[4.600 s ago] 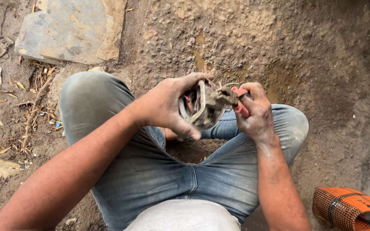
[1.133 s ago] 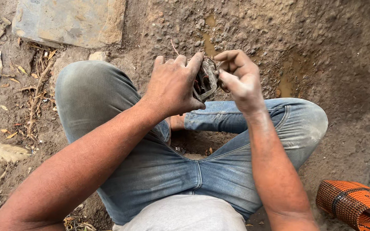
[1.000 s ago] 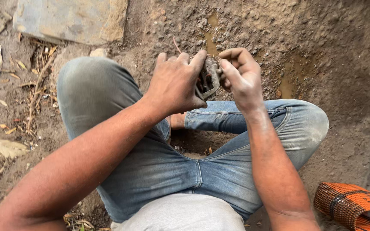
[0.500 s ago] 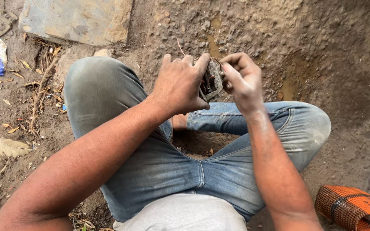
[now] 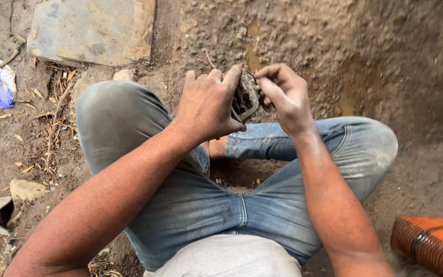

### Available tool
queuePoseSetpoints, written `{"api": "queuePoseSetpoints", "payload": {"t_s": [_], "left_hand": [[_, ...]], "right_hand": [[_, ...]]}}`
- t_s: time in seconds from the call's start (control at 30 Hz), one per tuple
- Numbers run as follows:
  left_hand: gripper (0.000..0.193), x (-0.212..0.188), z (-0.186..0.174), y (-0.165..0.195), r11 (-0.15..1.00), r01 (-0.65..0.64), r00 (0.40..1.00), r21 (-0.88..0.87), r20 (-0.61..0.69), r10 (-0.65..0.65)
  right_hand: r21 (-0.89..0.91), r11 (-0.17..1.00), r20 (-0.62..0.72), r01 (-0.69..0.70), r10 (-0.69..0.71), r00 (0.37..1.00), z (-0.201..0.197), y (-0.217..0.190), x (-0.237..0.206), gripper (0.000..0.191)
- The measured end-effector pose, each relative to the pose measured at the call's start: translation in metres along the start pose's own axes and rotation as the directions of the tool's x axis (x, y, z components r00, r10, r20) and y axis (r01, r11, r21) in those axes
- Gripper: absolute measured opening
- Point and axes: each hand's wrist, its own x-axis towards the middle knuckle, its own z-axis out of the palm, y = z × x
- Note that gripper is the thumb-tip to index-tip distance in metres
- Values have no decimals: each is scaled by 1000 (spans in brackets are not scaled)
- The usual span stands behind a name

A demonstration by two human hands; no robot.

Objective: The person sits on the ground and uses a red screwdriver and pliers to disassemble a cylindrical electrical component. They remove screws, separate the housing, and inspect the internal parts before placing the pieces on the ground.

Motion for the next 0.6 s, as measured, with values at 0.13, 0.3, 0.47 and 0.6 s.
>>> {"api": "queuePoseSetpoints", "payload": {"t_s": [0.13, 0.3, 0.47, 0.6], "left_hand": [[122, 1, 1, 2, 1000, -14, 1000, 8, -3, 14], [120, 2, 1, 4, 1000, -22, 1000, 8, -21, 22], [126, 2, 5, 3, 1000, -3, 1000, 6, 16, 3], [122, 3, 5, 4, 1000, -18, 1000, 18, -12, 18]], "right_hand": [[-50, 995, 57, 89, -87, 995, -4, 7, 1, 19], [-35, 999, 16, 36, -36, 999, -10, 13, 0, 17], [-2, 997, 73, 77, -76, 994, -10, 8, 0, 22], [1, 1000, 65, 29, -29, 997, -9, 11, 1, 22]]}}
